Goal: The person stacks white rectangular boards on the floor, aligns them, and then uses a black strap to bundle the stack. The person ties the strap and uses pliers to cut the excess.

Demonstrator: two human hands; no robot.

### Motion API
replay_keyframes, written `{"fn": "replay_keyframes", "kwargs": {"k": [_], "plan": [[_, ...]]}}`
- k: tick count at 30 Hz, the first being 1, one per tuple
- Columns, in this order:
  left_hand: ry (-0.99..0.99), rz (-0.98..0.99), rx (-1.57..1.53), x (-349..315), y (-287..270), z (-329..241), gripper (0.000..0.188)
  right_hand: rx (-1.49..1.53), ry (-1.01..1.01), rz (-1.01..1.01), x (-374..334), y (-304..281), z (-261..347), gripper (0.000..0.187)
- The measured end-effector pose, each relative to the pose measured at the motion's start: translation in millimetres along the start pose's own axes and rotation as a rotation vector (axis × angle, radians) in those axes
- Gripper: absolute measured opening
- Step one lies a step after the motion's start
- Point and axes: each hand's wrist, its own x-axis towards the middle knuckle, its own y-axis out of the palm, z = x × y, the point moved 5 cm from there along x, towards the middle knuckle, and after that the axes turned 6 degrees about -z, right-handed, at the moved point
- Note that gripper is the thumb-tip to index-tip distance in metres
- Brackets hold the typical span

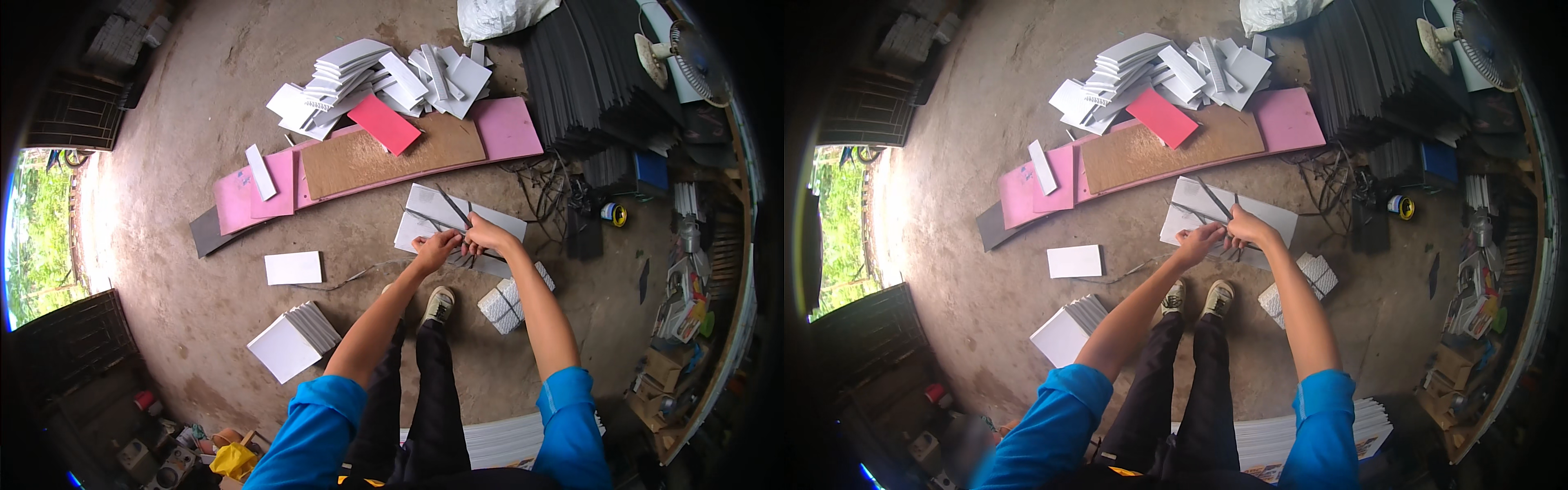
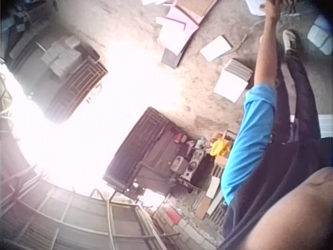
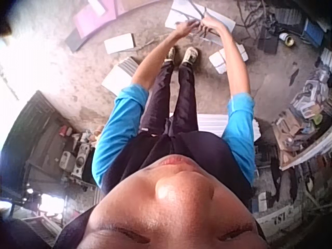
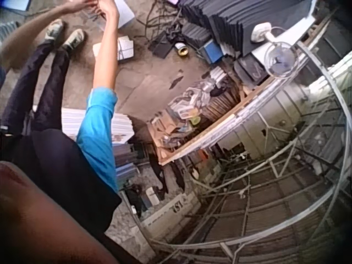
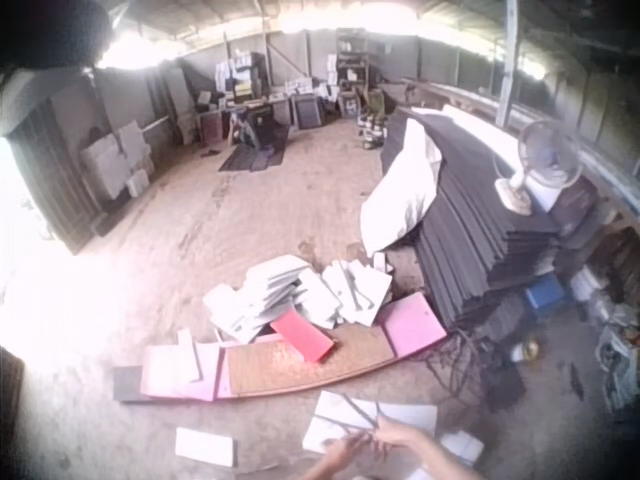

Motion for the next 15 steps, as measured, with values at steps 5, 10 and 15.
{"fn": "replay_keyframes", "kwargs": {"k": [5, 10, 15], "plan": [[0.086, -0.101, 0.096, -9, 17, -1, 0.026, -0.066, 0.19, 0.023, 17, -10, -5, 0.032], [0.154, -0.19, 0.149, -15, 15, -9, 0.024, -0.337, 0.187, 0.08, 30, -7, 6, 0.024], [0.229, -0.252, 0.168, -20, 10, -12, 0.023, 0.027, -0.012, -0.071, 33, -28, 15, 0.033]]}}
